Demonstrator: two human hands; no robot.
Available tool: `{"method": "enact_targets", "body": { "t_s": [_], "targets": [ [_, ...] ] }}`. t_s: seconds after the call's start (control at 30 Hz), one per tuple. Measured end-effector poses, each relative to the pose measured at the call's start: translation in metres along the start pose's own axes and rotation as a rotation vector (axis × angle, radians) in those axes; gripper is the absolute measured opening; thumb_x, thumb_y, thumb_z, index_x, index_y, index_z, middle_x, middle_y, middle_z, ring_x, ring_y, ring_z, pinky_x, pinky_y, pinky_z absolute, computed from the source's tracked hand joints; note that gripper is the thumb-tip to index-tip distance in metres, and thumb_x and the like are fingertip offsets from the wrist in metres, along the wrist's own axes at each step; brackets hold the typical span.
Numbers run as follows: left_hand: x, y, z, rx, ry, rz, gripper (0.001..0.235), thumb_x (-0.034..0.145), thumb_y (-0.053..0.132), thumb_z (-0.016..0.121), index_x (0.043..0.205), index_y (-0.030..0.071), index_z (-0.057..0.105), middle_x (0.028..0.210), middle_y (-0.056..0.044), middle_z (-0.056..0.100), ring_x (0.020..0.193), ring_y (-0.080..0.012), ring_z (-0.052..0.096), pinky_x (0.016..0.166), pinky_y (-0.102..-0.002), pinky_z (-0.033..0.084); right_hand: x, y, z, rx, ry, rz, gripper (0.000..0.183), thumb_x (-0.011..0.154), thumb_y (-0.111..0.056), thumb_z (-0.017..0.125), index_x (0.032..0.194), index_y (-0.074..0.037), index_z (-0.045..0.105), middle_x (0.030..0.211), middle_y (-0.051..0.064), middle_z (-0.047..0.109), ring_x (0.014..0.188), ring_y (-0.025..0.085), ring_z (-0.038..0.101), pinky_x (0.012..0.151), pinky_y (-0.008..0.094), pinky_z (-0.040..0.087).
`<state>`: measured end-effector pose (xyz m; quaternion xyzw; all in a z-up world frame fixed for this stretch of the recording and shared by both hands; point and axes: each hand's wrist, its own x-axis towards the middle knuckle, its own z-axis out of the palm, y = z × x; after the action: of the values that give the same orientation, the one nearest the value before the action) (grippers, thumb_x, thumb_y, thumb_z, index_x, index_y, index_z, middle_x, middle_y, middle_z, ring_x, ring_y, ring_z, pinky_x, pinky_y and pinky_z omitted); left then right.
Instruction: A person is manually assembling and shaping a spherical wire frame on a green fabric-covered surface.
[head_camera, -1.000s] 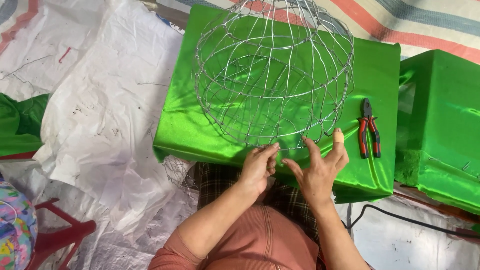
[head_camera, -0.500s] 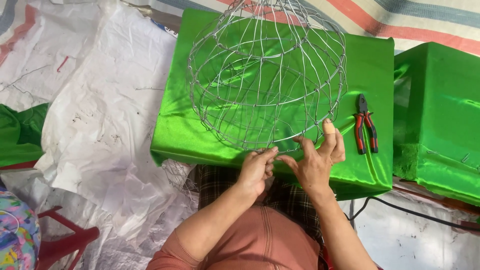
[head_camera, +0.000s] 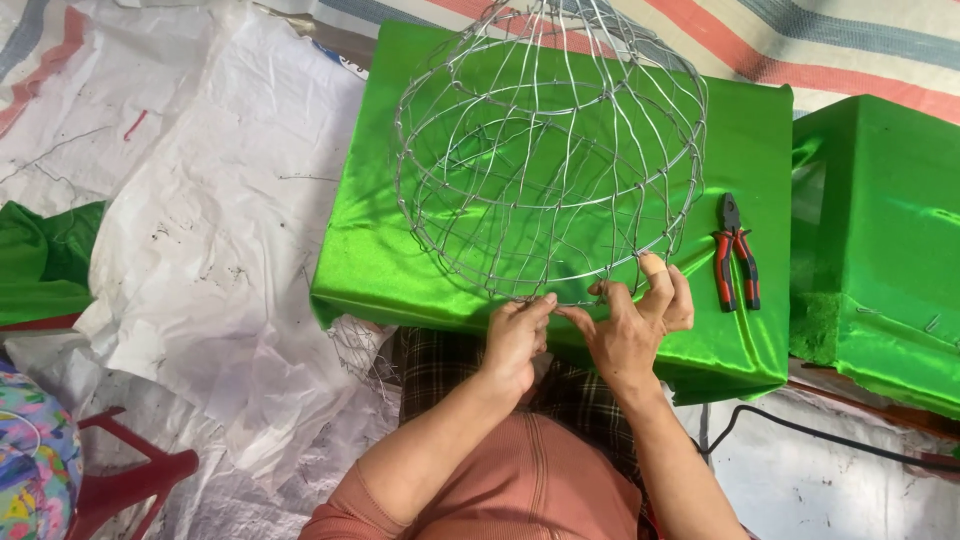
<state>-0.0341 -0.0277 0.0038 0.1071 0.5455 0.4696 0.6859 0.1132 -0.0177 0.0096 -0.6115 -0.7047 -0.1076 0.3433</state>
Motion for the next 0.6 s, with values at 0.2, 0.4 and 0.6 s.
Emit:
{"method": "enact_targets", "body": {
  "t_s": [0.2,0.4,0.6],
  "targets": [
    [-0.004,0.006,0.004,0.010,0.019,0.004,0.018,0.092,0.018,0.076,0.081,0.008,0.066,0.059,0.007,0.044,0.037,-0.0023,0.036,0.041,-0.021,0.032,-0.003,0.002,0.004,-0.059,0.053,-0.074,0.058,0.072,-0.072,0.078,0.095,-0.021,0.063,0.145,0.011,0.045,0.133,0.047,0.037,0.102,0.066,0.021],
    [0.000,0.006,0.006,0.018,0.031,-0.009,0.017,0.092,0.019,0.075,0.083,0.008,0.066,0.059,0.006,0.044,0.037,-0.0030,0.036,0.040,-0.021,0.031,0.001,0.007,0.010,-0.118,0.141,-0.123,0.055,0.080,-0.076,0.071,0.091,-0.022,0.063,0.139,0.009,0.051,0.130,0.045,0.041,0.102,0.065,0.024],
    [-0.012,0.014,0.016,-0.017,0.030,-0.067,0.016,0.091,0.018,0.073,0.082,0.006,0.066,0.058,0.005,0.042,0.037,-0.0048,0.037,0.039,-0.022,0.032,0.005,0.010,0.011,-0.154,0.261,-0.151,0.058,0.092,-0.077,0.061,0.083,-0.019,0.058,0.132,0.010,0.054,0.126,0.042,0.045,0.099,0.061,0.029]
  ]
}}
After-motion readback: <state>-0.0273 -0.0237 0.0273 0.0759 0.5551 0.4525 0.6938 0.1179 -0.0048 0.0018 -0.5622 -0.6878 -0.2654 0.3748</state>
